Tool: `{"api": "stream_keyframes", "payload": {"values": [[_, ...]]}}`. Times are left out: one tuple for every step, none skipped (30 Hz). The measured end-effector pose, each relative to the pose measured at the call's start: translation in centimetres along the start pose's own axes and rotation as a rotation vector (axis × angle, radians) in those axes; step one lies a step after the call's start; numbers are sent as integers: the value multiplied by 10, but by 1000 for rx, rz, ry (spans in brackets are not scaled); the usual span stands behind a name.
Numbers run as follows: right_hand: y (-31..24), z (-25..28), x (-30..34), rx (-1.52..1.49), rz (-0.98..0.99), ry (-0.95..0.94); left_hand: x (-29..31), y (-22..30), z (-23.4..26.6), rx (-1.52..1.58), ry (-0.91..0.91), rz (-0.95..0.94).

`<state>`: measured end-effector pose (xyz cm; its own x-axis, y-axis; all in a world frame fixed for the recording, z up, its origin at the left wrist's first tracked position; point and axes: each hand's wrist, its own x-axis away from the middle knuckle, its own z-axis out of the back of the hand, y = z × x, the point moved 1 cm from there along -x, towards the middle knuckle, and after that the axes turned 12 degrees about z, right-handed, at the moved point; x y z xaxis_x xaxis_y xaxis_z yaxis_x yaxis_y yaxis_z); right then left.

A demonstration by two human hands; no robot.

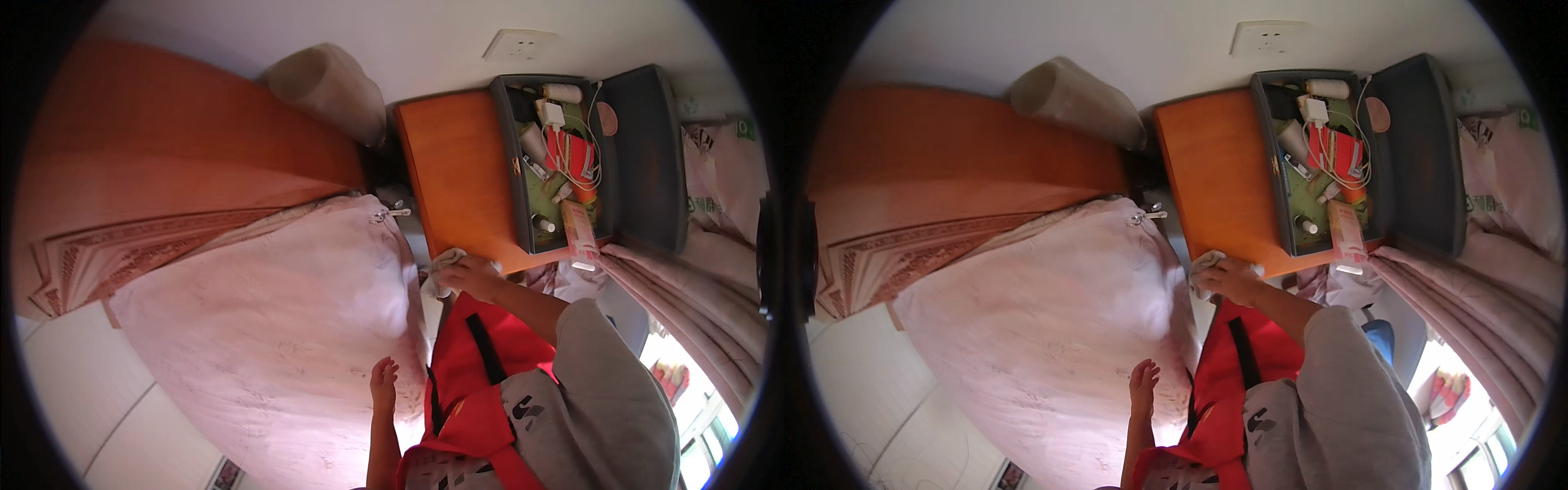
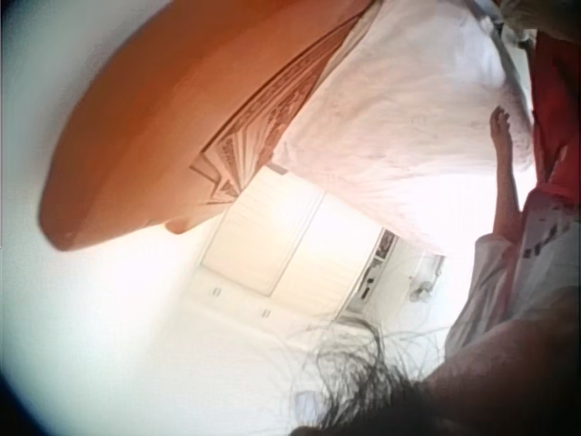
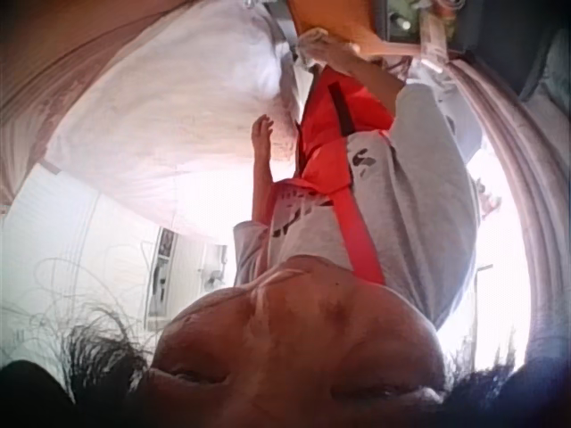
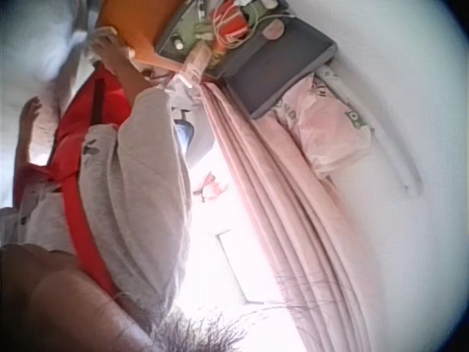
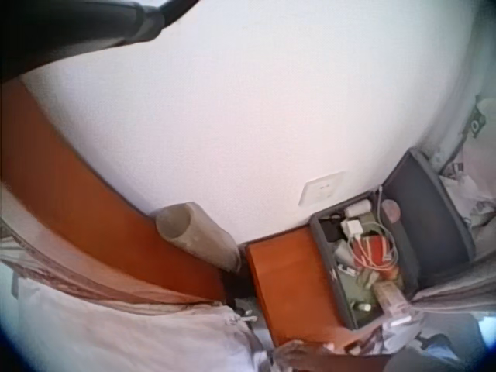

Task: The person wipes a nightstand and a wooden headboard with a cloth, then cleans the edges of a dresser and the lower frame of the bed.

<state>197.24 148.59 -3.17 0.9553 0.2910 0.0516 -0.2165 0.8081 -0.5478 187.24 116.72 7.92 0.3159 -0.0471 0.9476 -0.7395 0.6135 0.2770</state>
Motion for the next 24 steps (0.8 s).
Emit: {"api": "stream_keyframes", "payload": {"values": [[6, 5, -9, -284, -193, 178, 0, 18, 1, -35, -16, -11], [10, 14, -21, -572, -375, 359, -5, 33, 3, -59, -10, -27], [-2, 63, -45, -903, -906, 534, -12, 46, 7, -67, 8, -32], [-6, 99, -71, -937, -811, 768, -20, 58, 12, -79, 32, -37], [-2, 132, -97, -957, -706, 995, -31, 69, 19, -112, 61, -116], [-1, 159, -128, -1023, -515, 1151, -48, 80, 26, -138, 85, -193], [-8, 201, -160, -1025, -250, 1289, -67, 89, 36, -189, 172, -294], [-8, 233, -185, -687, -24, 1360, -94, 101, 46, -297, 297, -417], [-8, 255, -204, -733, 86, 1335, -101, 129, 39, -474, 329, -517], [-7, 266, -226, -753, 163, 1331, -104, 156, 27, -499, 358, -506], [-4, 271, -240, -685, 78, 1342, -108, 178, 16, -524, 389, -491], [3, 265, -241, -699, 64, 1360, -113, 190, 15, -548, 395, -483], [11, 258, -242, -737, 105, 1323, -119, 201, 15, -705, 466, -439], [17, 247, -245, -761, 153, 1273, -129, 207, 13, -845, 529, -400], [22, 230, -249, -757, 144, 1275, -137, 212, 10, -851, 520, -400], [32, 206, -251, -801, 68, 1229, -141, 217, 3, -829, 545, -389], [39, 186, -253, -846, 4, 1185, -139, 225, -2, -804, 579, -382], [53, 167, -250, -846, -6, 1194, -139, 234, -12, -816, 574, -383], [68, 147, -247, -954, -45, 1184, -139, 242, -21, -881, 555, -178], [78, 141, -243, -1060, -90, 1171, -140, 248, -32, -941, 526, 31], [79, 136, -244, -1059, -102, 1177, -138, 253, -44, -938, 521, 66], [69, 145, -245, -1082, -248, 1114, -151, 250, -38, -944, 519, 68], [57, 155, -248, -1098, -384, 1038, -176, 239, -27, -1056, 563, 139], [45, 167, -246, -1115, -396, 920, -185, 236, -25, -1109, 582, 180]]}}
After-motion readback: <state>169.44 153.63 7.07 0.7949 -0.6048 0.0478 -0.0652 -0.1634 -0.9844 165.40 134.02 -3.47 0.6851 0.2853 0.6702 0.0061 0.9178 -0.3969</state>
